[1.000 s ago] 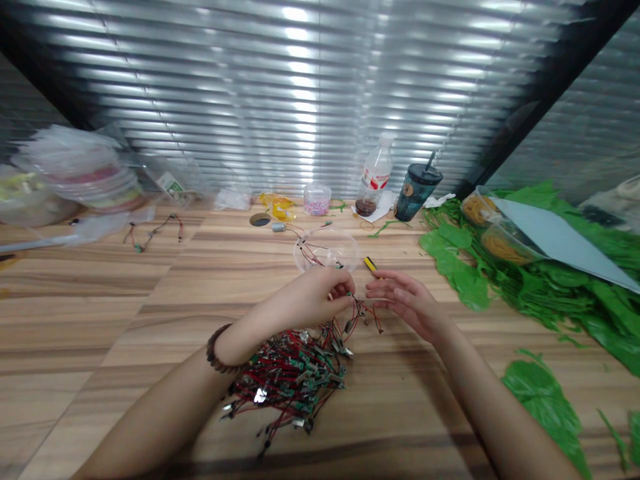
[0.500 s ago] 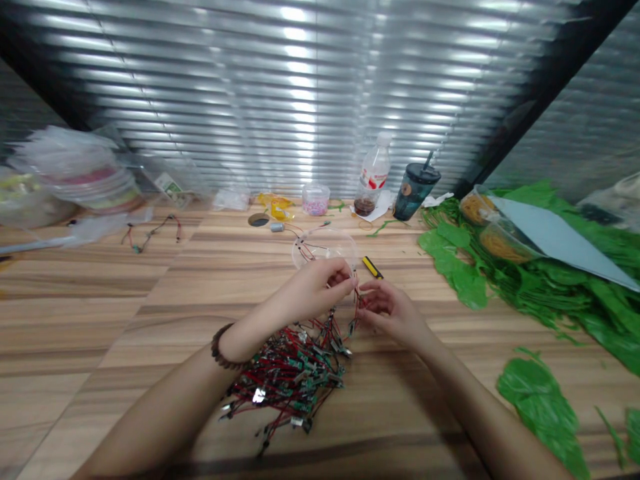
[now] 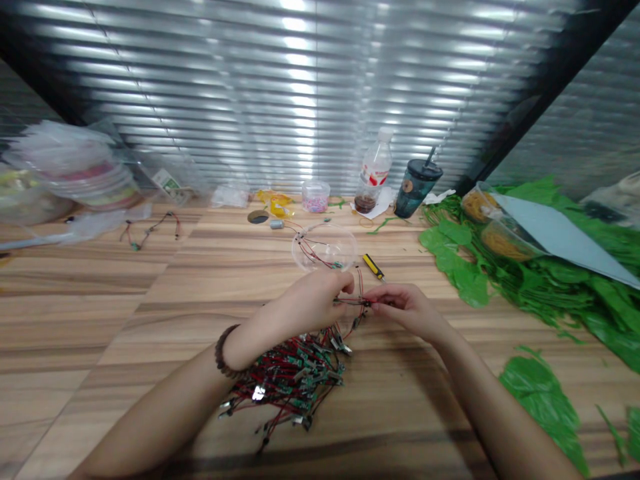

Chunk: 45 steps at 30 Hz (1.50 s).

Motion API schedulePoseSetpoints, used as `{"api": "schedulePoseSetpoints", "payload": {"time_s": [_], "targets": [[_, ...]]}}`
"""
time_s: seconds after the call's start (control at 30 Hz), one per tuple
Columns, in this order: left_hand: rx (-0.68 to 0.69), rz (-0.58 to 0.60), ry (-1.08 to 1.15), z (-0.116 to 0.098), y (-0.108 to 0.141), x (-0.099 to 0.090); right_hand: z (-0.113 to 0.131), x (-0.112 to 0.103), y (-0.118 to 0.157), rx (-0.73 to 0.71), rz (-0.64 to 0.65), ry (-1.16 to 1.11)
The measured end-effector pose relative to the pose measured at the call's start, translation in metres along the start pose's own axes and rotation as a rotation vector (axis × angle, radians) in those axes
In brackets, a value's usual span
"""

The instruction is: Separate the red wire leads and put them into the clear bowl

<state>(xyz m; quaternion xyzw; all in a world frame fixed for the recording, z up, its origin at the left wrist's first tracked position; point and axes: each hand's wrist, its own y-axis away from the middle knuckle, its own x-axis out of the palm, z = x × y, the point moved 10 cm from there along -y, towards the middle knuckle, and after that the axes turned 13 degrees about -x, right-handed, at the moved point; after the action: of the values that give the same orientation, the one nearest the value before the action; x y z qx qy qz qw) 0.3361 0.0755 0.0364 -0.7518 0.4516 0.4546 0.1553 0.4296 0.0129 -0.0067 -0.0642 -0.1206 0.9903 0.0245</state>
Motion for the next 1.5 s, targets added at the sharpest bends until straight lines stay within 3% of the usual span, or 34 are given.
{"api": "schedulePoseSetpoints", "payload": {"time_s": [0.2, 0.37, 0.53, 0.67, 0.8, 0.97, 1.07, 1.23, 1.33, 1.5], "targets": [[0.075, 0.129, 0.159, -0.014, 0.002, 0.013, 0.002, 0.0, 0.001, -0.001, -0.025, 0.004], [0.086, 0.182, 0.141, -0.017, -0.001, 0.02, 0.003, -0.002, 0.001, 0.008, -0.063, -0.058], [0.093, 0.075, 0.116, -0.016, 0.0, 0.013, 0.005, 0.002, 0.003, 0.055, -0.058, -0.105], [0.14, -0.026, -0.046, -0.023, 0.007, 0.011, 0.005, 0.007, 0.003, 0.072, -0.024, -0.138], [0.209, -0.117, -0.216, -0.031, 0.015, 0.01, 0.008, 0.002, 0.002, 0.023, -0.008, -0.022], [0.25, -0.124, -0.277, -0.035, 0.018, 0.012, 0.024, 0.004, -0.001, -0.096, 0.09, 0.187], [0.229, -0.079, -0.26, -0.032, 0.015, 0.013, 0.034, 0.008, -0.003, -0.183, 0.118, 0.288], [0.189, -0.056, -0.117, -0.024, 0.008, 0.007, 0.045, -0.001, -0.003, -0.295, -0.02, 0.387], [0.091, -0.06, -0.049, -0.016, 0.003, 0.001, 0.047, -0.001, -0.002, -0.334, -0.034, 0.462], [-0.028, 0.104, 0.088, -0.008, 0.0, 0.008, 0.043, 0.0, -0.002, -0.323, -0.007, 0.541]]}}
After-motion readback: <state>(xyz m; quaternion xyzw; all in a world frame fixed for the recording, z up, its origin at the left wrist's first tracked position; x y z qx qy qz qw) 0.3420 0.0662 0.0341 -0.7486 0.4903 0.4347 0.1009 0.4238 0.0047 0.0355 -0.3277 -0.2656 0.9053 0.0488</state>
